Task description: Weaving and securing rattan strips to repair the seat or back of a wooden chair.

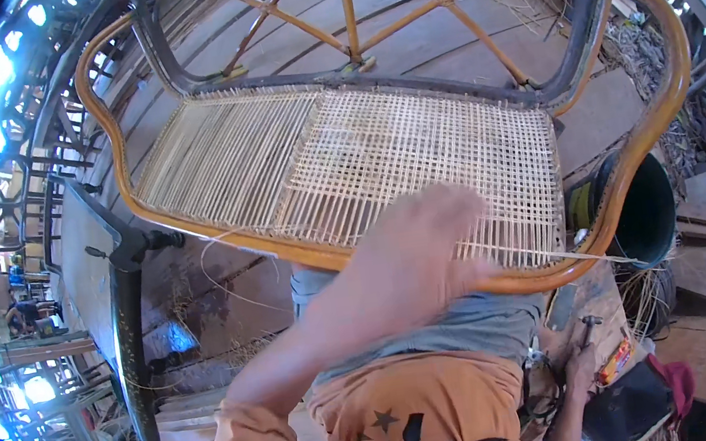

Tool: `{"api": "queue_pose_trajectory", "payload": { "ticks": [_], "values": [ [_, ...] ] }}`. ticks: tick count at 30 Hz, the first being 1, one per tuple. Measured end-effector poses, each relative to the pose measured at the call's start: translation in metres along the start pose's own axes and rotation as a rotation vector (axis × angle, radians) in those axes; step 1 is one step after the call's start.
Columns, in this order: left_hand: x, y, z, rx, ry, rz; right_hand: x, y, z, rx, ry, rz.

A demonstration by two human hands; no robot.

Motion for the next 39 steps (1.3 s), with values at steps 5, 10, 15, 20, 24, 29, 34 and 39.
{"api": "queue_pose_trajectory", "payload": {
  "ticks": [5,10,15,20,24,29,34,39],
  "values": [
    [-0.035,-0.080,0.164,-0.373,0.472,0.168,-0.014,-0.016,-0.024,-0.083,0.002,-0.003],
    [-0.045,-0.100,0.229,-0.400,0.628,0.219,-0.010,-0.008,-0.006,-0.118,-0.031,0.013],
    [-0.044,-0.106,0.236,-0.324,0.672,0.254,-0.023,-0.017,-0.023,-0.080,-0.043,0.017],
    [-0.041,-0.112,0.236,-0.383,0.658,0.261,-0.021,-0.016,-0.022,-0.028,-0.089,0.036],
    [-0.028,-0.104,0.237,-0.387,0.657,0.219,-0.007,-0.009,-0.008,-0.148,-0.030,-0.001],
    [0.004,-0.090,0.207,-0.281,0.536,0.211,-0.006,-0.008,-0.019,-0.104,0.098,-0.220],
    [0.065,-0.060,0.166,-0.289,0.341,0.186,-0.005,-0.001,-0.008,0.051,0.035,-0.189],
    [0.110,-0.062,0.147,-0.453,0.303,-0.011,0.000,0.005,0.002,0.059,0.050,-0.215]
  ]
}}
Point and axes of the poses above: each hand's wrist, its own x-axis away from the middle knuckle, its own y-axis out of the back of the hand, z = x × y, the point moved 8 cm from there along -x, towards the middle knuckle, and after that the axes turned 4 degrees about x, right-handed, at the moved point
